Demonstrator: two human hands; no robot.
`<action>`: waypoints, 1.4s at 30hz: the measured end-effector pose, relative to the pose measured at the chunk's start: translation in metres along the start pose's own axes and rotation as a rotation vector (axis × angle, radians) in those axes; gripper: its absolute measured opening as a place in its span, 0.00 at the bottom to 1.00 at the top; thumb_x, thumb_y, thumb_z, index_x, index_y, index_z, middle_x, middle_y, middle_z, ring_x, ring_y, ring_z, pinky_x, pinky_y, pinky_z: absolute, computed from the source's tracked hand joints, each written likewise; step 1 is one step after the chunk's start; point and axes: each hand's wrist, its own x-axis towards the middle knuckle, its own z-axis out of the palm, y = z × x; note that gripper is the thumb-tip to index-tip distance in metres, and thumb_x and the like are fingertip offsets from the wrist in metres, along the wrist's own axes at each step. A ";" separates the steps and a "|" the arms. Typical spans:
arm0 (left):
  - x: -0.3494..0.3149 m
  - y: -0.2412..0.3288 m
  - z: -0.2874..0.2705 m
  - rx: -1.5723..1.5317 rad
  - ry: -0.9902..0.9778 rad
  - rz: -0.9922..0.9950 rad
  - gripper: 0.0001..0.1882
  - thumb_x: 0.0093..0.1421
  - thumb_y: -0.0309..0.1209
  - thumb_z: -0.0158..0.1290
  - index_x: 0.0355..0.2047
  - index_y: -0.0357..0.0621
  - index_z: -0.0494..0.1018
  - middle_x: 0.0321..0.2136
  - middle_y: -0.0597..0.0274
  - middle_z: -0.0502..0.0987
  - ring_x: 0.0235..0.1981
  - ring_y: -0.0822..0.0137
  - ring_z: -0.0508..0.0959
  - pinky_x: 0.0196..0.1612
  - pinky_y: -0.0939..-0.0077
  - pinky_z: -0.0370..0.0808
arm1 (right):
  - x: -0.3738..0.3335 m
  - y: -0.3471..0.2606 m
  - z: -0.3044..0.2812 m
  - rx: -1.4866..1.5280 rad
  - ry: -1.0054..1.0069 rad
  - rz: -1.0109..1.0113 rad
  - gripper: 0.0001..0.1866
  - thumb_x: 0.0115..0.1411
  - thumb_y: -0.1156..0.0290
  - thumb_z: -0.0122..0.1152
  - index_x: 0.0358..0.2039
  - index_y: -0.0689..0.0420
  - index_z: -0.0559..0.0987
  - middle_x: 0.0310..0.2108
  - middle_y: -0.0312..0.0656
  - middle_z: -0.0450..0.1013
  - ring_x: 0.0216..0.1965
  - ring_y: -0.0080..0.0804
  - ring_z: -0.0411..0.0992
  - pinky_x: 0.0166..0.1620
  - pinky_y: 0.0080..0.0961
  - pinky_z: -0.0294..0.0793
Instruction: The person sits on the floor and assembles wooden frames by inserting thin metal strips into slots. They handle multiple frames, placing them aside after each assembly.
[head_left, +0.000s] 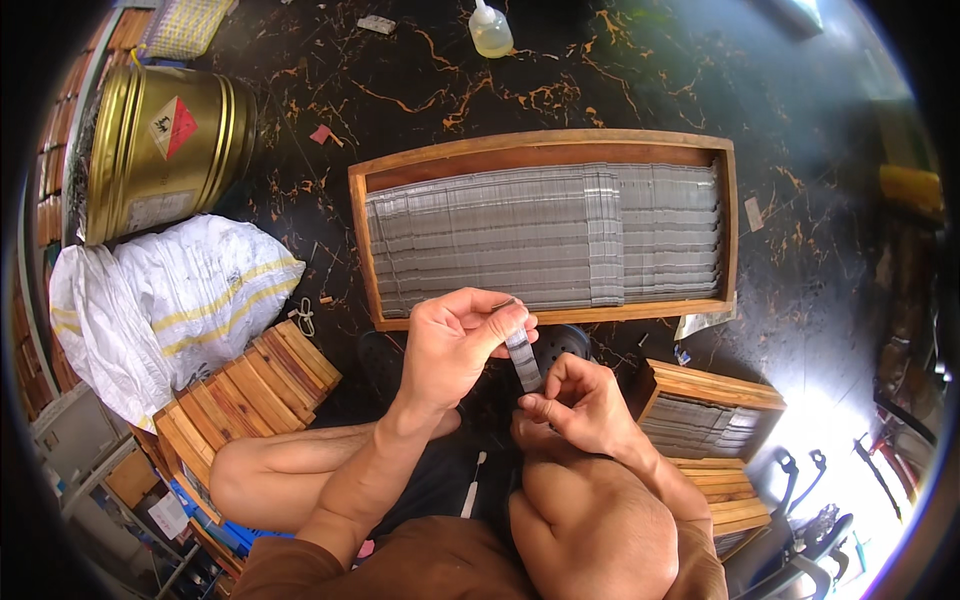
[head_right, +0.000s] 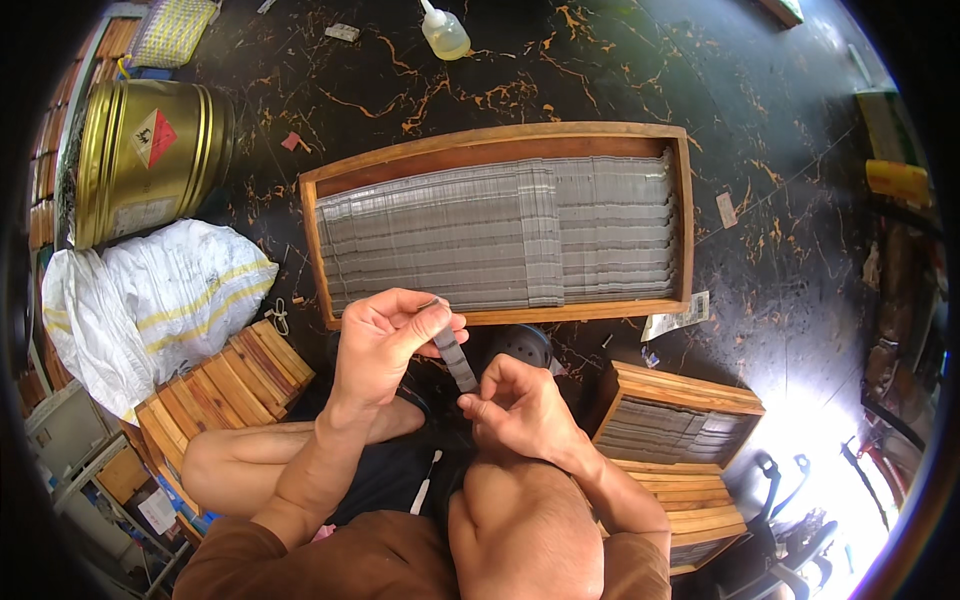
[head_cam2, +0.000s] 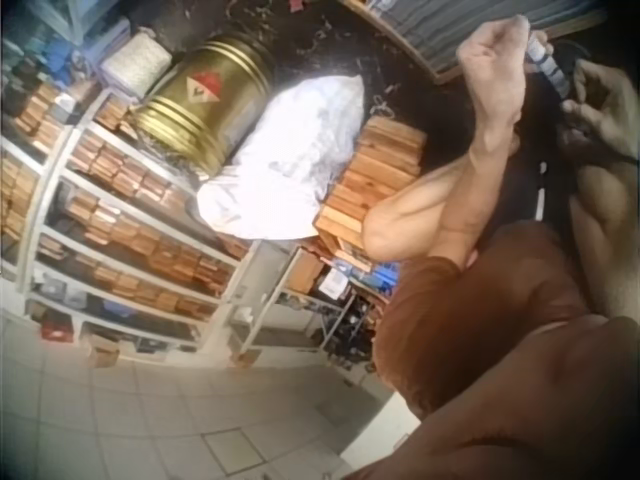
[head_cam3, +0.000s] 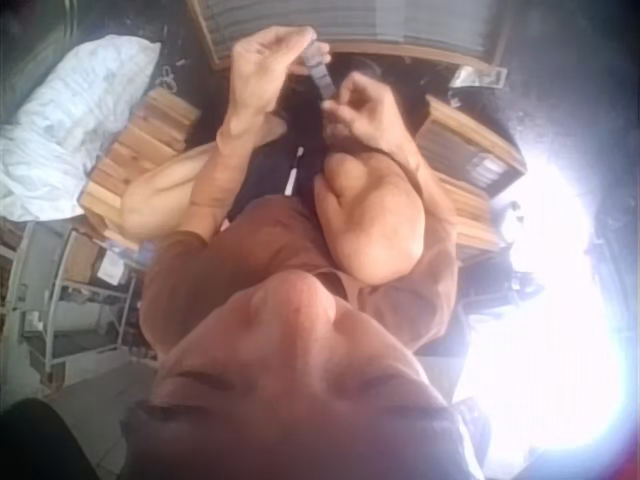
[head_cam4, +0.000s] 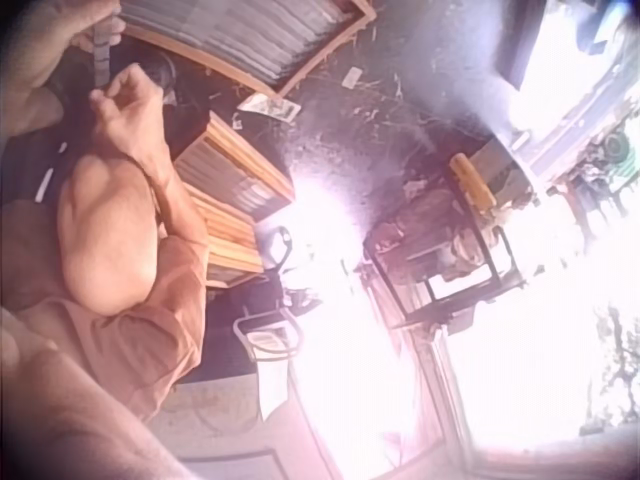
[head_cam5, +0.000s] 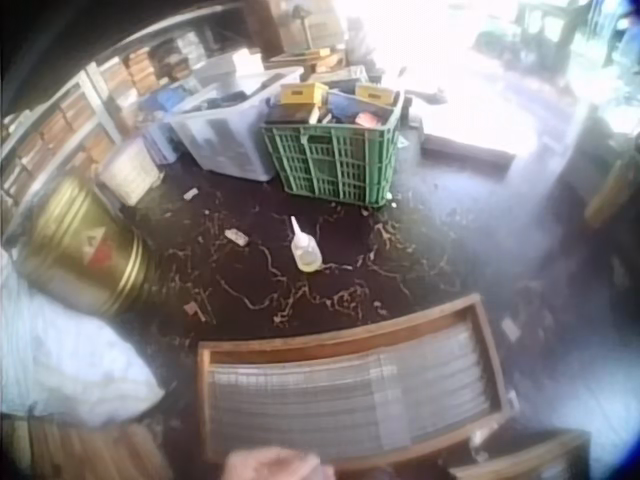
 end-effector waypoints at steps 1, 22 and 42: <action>0.000 0.000 0.000 0.005 -0.008 0.018 0.11 0.66 0.29 0.62 0.42 0.33 0.79 0.36 0.47 0.85 0.36 0.60 0.87 0.37 0.74 0.85 | 0.000 0.001 0.000 0.021 -0.003 0.008 0.15 0.63 0.78 0.69 0.28 0.58 0.69 0.26 0.38 0.79 0.31 0.19 0.77 0.33 0.21 0.78; 0.005 0.007 -0.012 -0.089 -0.062 -0.103 0.12 0.65 0.25 0.62 0.48 0.40 0.76 0.39 0.52 0.85 0.39 0.60 0.87 0.37 0.73 0.84 | 0.005 -0.019 -0.010 -0.508 -0.107 -0.646 0.11 0.56 0.81 0.71 0.40 0.63 0.82 0.34 0.47 0.83 0.33 0.38 0.83 0.38 0.31 0.84; -0.010 0.019 0.005 0.077 -0.270 -0.234 0.10 0.65 0.23 0.61 0.44 0.30 0.80 0.35 0.56 0.85 0.37 0.70 0.84 0.41 0.76 0.81 | 0.015 -0.045 -0.005 0.000 0.145 -0.307 0.08 0.68 0.72 0.65 0.37 0.65 0.82 0.33 0.40 0.74 0.34 0.24 0.74 0.39 0.24 0.76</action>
